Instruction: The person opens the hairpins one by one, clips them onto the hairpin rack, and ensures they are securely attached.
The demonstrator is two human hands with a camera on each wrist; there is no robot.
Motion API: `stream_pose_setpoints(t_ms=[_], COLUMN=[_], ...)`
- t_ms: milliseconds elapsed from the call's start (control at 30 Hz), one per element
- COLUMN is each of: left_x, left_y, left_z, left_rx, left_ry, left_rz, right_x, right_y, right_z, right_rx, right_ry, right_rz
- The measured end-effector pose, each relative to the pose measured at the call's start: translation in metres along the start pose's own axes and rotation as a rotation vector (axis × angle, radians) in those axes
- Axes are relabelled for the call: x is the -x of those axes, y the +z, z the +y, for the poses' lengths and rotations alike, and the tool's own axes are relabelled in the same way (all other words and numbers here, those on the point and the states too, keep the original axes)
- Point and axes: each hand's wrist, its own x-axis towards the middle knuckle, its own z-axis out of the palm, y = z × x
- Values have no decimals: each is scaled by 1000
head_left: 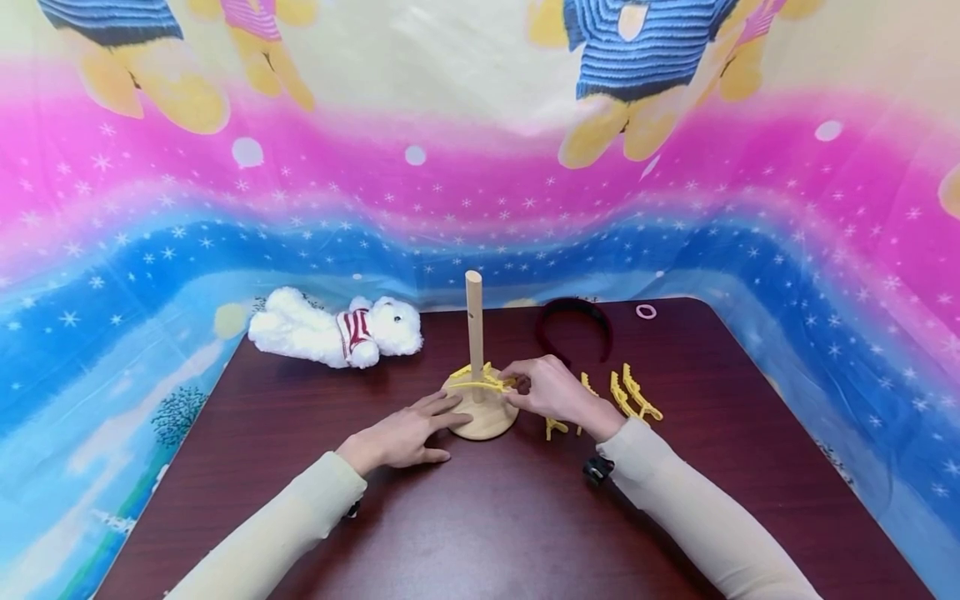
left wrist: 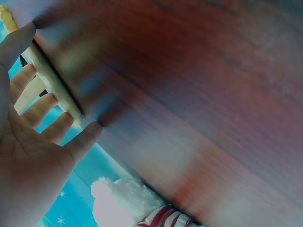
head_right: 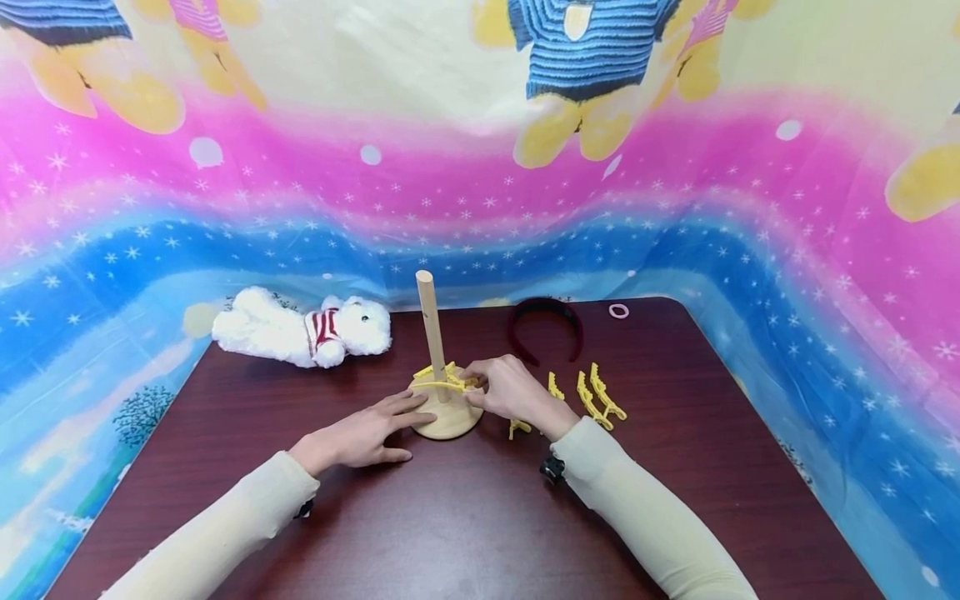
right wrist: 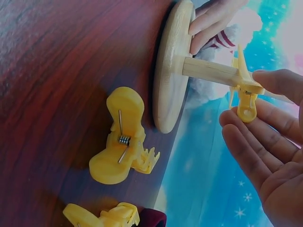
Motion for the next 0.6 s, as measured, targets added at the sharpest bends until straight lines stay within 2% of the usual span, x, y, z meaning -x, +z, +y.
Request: stream_pose_setpoints(t_ms=[233,600], left_x=[-1,1], left_y=[-1,-3], left_z=[1,1], left_rx=[5,6], left_ry=[-1,-14], left_rz=[3,-8], right_x=[2,12], right_y=[-4,-14], right_z=[1,9], right_rx=[-22,-91], right_ry=[12,87], right_rz=[-1,-20])
